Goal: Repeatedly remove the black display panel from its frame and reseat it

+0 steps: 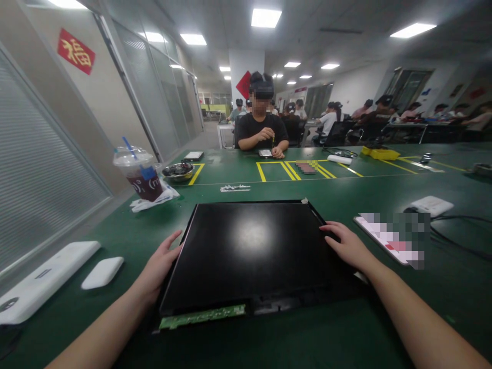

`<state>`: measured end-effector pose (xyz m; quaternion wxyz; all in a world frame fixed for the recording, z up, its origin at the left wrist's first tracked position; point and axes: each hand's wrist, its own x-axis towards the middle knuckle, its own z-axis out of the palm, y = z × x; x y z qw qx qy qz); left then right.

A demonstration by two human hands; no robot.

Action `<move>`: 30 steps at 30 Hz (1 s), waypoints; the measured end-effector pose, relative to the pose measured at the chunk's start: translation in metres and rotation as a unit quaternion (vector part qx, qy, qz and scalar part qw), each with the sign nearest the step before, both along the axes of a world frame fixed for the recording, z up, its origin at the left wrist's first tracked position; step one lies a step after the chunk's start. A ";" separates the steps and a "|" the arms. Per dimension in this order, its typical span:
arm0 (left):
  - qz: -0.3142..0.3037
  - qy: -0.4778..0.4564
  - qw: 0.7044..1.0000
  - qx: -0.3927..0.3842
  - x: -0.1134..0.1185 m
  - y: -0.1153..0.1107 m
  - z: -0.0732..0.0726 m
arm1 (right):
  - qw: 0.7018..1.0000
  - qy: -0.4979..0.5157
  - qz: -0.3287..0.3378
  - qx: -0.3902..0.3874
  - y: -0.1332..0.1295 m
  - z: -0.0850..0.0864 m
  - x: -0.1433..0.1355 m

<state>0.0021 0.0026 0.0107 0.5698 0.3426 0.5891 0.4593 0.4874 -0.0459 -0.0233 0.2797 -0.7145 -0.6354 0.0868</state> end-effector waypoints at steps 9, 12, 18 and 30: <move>-0.011 0.048 0.998 0.025 0.002 -0.006 0.006 | 1.000 0.009 -0.001 0.012 0.000 0.001 -0.001; -0.018 0.028 0.999 0.040 0.005 -0.008 0.008 | 1.000 0.008 -0.004 0.007 -0.001 0.002 -0.001; 0.019 -0.021 1.000 -0.008 0.020 -0.018 0.032 | 1.000 0.006 -0.008 -0.007 -0.001 0.003 -0.002; -0.051 -0.095 0.994 0.017 0.014 -0.016 0.028 | 1.000 0.016 0.000 0.011 -0.001 -0.002 0.002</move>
